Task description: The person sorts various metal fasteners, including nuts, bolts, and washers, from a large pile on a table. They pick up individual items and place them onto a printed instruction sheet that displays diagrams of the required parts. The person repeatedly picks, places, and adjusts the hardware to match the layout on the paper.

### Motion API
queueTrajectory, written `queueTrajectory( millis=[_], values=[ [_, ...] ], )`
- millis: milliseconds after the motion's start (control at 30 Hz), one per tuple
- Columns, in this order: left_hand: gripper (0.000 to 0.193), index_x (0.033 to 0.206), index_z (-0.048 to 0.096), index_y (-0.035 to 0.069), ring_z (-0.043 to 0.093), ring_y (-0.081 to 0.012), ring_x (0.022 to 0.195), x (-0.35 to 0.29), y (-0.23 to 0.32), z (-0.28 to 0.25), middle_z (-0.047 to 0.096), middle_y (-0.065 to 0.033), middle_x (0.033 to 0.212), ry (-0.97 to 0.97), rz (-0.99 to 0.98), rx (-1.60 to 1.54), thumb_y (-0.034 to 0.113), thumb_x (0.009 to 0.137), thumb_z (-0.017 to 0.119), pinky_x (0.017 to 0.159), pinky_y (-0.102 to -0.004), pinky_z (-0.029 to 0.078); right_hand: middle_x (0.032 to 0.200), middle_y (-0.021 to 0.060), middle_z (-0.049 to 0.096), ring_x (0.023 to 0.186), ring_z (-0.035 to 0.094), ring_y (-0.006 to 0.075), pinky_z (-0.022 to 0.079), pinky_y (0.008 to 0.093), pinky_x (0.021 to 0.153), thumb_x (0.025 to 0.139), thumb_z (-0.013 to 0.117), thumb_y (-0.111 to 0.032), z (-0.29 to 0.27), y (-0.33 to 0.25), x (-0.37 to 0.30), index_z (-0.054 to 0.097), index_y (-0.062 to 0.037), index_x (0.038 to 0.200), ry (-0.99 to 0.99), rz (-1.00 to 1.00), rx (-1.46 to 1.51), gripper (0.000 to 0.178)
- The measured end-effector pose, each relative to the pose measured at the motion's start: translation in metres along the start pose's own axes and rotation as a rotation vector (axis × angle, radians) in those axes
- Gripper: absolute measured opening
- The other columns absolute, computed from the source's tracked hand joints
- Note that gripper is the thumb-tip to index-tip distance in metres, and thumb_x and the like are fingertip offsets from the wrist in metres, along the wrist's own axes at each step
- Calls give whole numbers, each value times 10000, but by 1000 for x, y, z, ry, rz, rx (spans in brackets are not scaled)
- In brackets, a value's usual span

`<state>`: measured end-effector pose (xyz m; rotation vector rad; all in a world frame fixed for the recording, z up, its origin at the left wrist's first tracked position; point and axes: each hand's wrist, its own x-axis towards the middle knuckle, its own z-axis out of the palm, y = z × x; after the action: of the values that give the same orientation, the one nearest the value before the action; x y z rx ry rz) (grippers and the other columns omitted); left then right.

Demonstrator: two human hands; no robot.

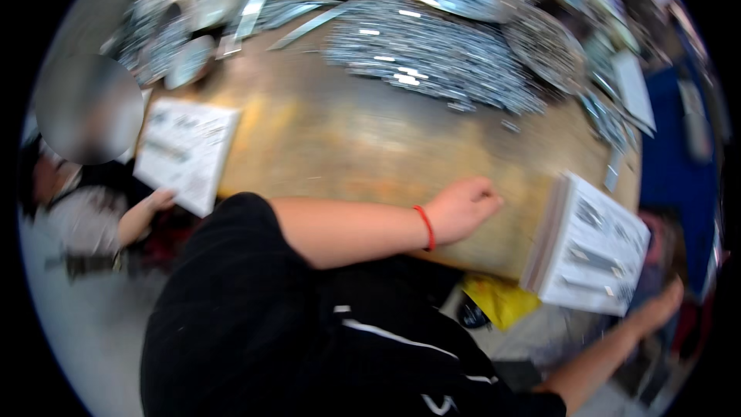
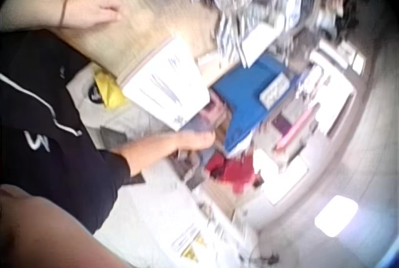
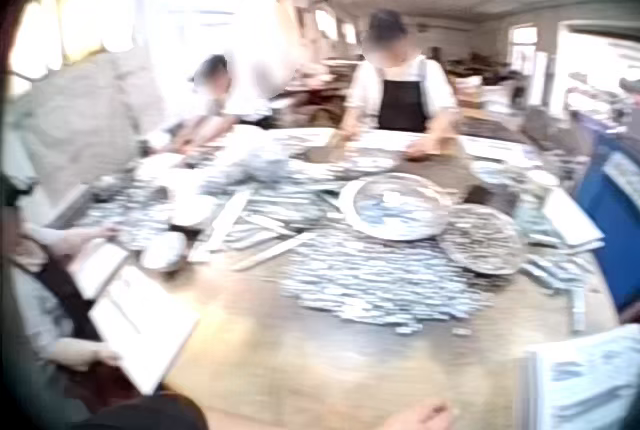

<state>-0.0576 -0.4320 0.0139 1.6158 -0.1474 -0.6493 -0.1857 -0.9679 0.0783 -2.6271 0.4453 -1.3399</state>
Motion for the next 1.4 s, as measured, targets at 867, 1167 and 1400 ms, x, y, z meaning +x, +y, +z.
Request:
queueTrajectory(
  millis=[867,1167,1400],
  values=[
    [261,980,594,79,366,-42,516,-305,-223,-437,419,80,643,1719,345,-377,302,1031,468,468,-226,261,1271,173,532,1089,527,234,454,340,939,857,694,-184,301,-634,-244,462,11,1373,-1315,-67,1357,598],
    [171,855,540,112,296,-16,518,-366,-165,-435,386,93,635,1156,70,-191,195,1003,519,472,-205,220,1048,82,587,867,543,141,473,267,789,883,691,-154,264,-641,-226,548,1,1279,-1100,194,1202,449],
    [254,761,546,18,382,-56,647,-386,-152,-467,456,44,674,714,-202,199,171,949,622,570,-243,338,1132,70,599,987,536,140,450,279,886,940,618,-131,222,-672,-217,564,-5,1238,-934,326,894,328]
  ],
)
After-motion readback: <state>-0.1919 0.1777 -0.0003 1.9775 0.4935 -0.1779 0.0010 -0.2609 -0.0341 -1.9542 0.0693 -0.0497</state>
